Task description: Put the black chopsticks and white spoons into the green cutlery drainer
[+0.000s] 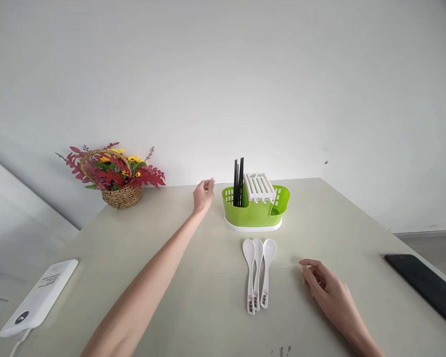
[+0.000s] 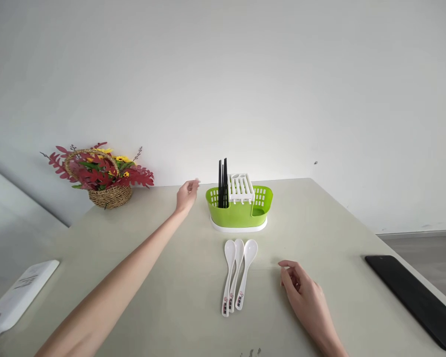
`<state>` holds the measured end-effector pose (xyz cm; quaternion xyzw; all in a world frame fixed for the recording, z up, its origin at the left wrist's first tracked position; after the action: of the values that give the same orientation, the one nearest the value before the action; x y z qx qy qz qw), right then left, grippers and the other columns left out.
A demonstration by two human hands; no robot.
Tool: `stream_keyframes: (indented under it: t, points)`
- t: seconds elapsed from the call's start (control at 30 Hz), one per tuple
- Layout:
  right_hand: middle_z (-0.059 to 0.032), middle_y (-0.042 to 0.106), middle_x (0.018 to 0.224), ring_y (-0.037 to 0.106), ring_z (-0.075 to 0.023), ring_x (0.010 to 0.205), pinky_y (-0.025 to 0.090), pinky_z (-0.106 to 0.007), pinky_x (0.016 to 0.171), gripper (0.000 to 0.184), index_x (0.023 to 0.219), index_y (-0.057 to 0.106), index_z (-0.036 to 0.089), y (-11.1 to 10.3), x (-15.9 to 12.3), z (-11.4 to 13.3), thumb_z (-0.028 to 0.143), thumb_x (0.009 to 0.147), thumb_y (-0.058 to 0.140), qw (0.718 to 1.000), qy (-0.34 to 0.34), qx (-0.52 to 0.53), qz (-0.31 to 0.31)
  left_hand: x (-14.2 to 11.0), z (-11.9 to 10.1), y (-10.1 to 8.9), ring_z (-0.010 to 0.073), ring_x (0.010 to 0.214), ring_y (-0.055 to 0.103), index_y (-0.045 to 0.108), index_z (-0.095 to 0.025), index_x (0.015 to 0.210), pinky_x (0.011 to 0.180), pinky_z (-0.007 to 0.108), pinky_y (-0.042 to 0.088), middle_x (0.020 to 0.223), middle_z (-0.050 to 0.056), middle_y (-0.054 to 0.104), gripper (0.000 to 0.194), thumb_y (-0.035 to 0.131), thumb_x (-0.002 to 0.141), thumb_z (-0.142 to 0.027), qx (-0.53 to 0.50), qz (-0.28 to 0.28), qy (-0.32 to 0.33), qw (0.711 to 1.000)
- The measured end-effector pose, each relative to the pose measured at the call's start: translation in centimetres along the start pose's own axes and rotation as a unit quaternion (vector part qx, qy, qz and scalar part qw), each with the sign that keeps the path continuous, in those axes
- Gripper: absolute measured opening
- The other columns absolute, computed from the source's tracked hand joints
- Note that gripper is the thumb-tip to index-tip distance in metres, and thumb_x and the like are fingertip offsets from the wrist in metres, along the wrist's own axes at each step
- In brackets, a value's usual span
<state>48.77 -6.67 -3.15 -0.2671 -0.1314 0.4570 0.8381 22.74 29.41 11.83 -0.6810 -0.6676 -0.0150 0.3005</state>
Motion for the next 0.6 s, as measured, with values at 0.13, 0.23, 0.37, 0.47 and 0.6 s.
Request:
stream_keyframes:
  t: [0.13,0.23,0.37,0.47,0.6]
  points:
    - [0.0012,0.071,0.079,0.064,-0.0195,0.071,0.048,-0.030,0.066,0.039,0.112,0.064,0.030,0.9,1.6,1.7,0.060,0.094,0.047,0.999,-0.016,-0.040,0.009,-2.9,6.5,-2.5,0.0230,0.088,0.074,0.069,-0.018,0.097,0.086,0.034,0.054,0.102,0.012,0.078,0.046,0.047,0.097,-0.059,0.016,-0.009,-0.084,0.996]
    - [0.0010,0.071,0.079,0.061,-0.0178,0.063,0.049,-0.030,0.062,0.045,0.115,0.063,0.028,2.4,3.4,3.4,0.064,0.093,0.047,0.998,-0.026,-0.018,0.049,-5.0,9.1,-3.7,0.0234,0.080,0.073,0.069,-0.019,0.090,0.079,0.034,0.054,0.091,0.011,0.077,0.044,0.051,0.093,-0.059,0.020,0.014,-0.097,0.995]
    - [-0.0009,0.070,0.081,0.053,-0.0129,0.043,0.047,-0.030,0.047,0.050,0.104,0.064,0.023,4.4,5.8,4.5,0.067,0.095,0.042,0.993,-0.010,0.018,0.116,-6.9,10.1,-5.0,0.0217,0.075,0.072,0.069,-0.021,0.087,0.073,0.032,0.053,0.084,0.007,0.076,0.043,0.051,0.092,-0.059,0.017,0.048,-0.083,0.995]
    - [-0.0012,0.070,0.079,0.053,-0.0121,0.040,0.048,-0.031,0.046,0.048,0.095,0.066,0.022,5.0,6.8,5.3,0.066,0.093,0.047,0.991,-0.020,0.015,0.132,-8.2,9.4,-5.7,0.0205,0.074,0.070,0.069,-0.021,0.087,0.073,0.031,0.052,0.082,0.006,0.075,0.040,0.050,0.093,-0.056,0.017,0.065,-0.053,0.996]
    - [0.0004,0.068,0.064,0.059,-0.0148,0.045,0.053,-0.031,0.054,0.044,0.091,0.068,0.022,5.4,6.8,5.7,0.065,0.088,0.056,0.989,-0.031,0.014,0.142,-9.8,8.3,-5.9,0.0194,0.074,0.068,0.070,-0.022,0.085,0.074,0.029,0.050,0.081,0.004,0.074,0.039,0.052,0.095,-0.055,0.024,0.086,-0.014,0.996]
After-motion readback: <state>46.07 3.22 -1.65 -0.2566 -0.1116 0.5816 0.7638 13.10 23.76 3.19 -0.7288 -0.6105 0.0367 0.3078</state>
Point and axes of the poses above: each hand's wrist, its own x-axis towards the middle knuckle, its own y-axis out of the palm, z = x × y, the point moved 10 cm from there along x, towards the middle knuckle
